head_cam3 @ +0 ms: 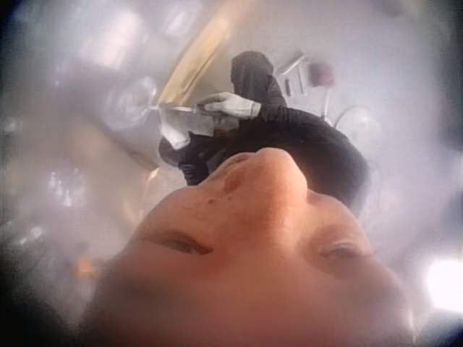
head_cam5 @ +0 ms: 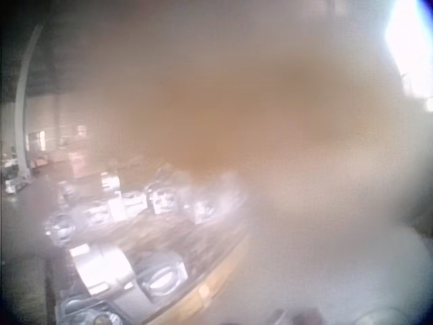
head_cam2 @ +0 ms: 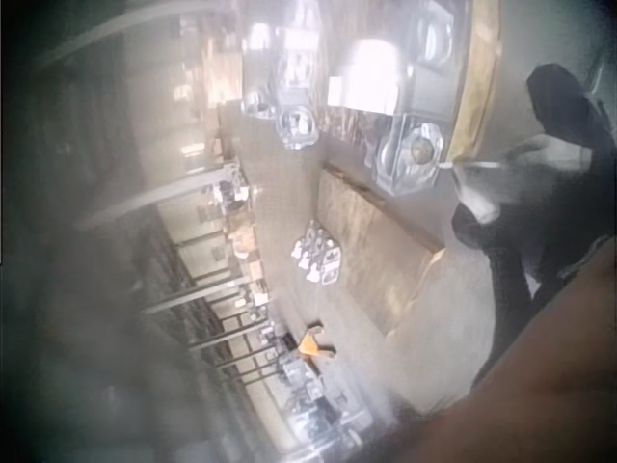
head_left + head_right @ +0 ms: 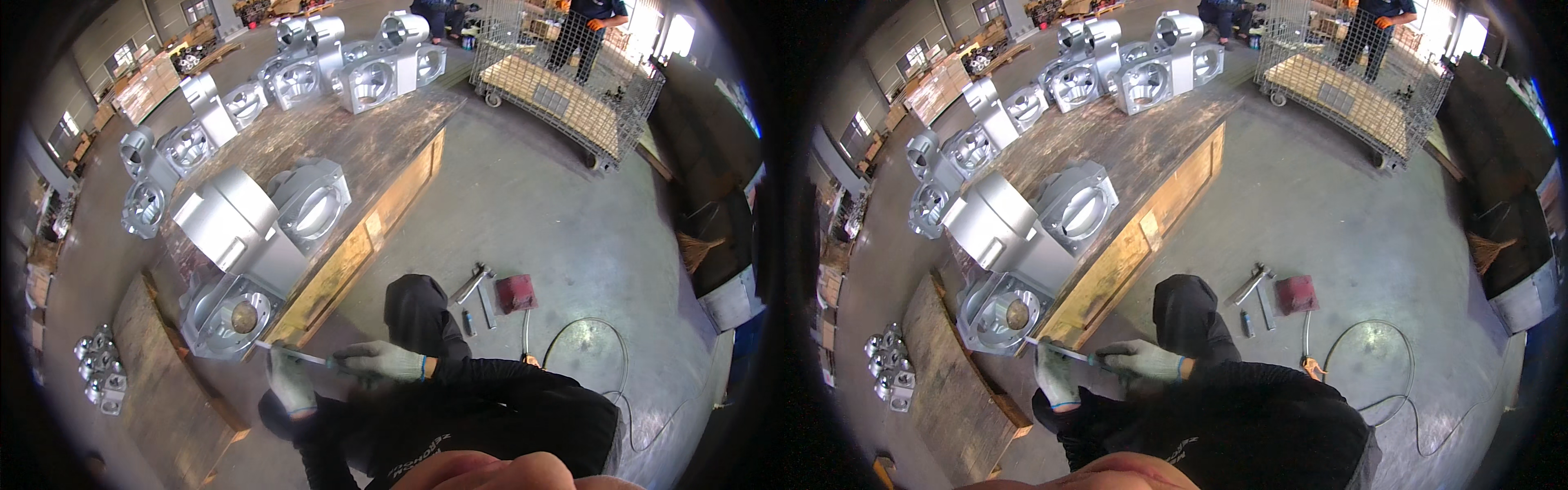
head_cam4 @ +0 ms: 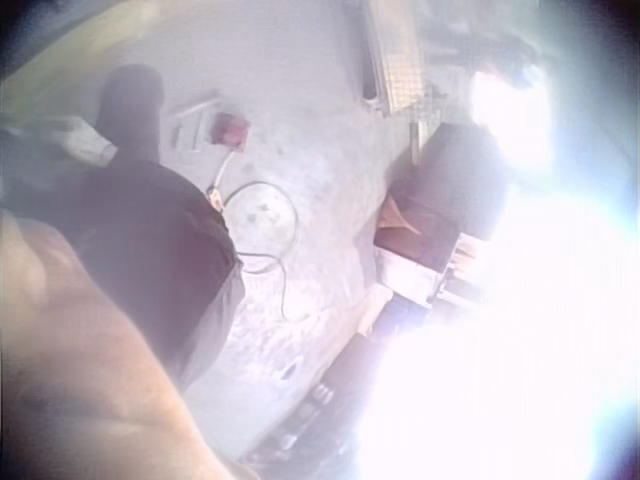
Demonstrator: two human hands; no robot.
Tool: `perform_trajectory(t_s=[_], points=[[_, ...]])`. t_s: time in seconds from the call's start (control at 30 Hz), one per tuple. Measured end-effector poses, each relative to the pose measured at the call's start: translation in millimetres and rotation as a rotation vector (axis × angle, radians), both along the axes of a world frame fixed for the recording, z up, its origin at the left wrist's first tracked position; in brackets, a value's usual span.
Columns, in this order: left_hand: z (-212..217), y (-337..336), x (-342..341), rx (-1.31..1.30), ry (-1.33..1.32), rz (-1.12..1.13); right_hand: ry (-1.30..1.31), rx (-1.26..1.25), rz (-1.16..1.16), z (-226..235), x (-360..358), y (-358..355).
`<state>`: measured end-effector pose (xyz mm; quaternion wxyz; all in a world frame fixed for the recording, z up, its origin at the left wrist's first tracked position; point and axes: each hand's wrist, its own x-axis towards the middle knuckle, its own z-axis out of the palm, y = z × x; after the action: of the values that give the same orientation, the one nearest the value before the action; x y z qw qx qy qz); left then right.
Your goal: The person deburrs and smooths the edges of a large aluminum casting using a metal file and a hammer. The person repeatedly files edges and taps the part with a hammer while rotating it on a wooden pallet.
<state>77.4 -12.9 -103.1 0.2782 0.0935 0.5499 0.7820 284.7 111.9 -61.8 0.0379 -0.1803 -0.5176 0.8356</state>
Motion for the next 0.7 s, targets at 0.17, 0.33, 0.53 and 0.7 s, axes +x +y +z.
perform_trajectory(t_s=[0.17,0.33,0.53,0.7], points=[[-12,6,10,-0.176,-0.012,0.108,-0.118,0.937,0.028,-15,-2,-2],[-38,1,-8,0.043,-0.051,0.088,0.044,0.989,-0.121,-21,-8,-4],[-22,18,-13,-0.397,0.225,0.175,0.115,0.484,-0.052,-29,-23,-12],[4,22,-23,-0.334,0.057,0.187,-0.068,0.181,0.007,-4,-43,-17]])
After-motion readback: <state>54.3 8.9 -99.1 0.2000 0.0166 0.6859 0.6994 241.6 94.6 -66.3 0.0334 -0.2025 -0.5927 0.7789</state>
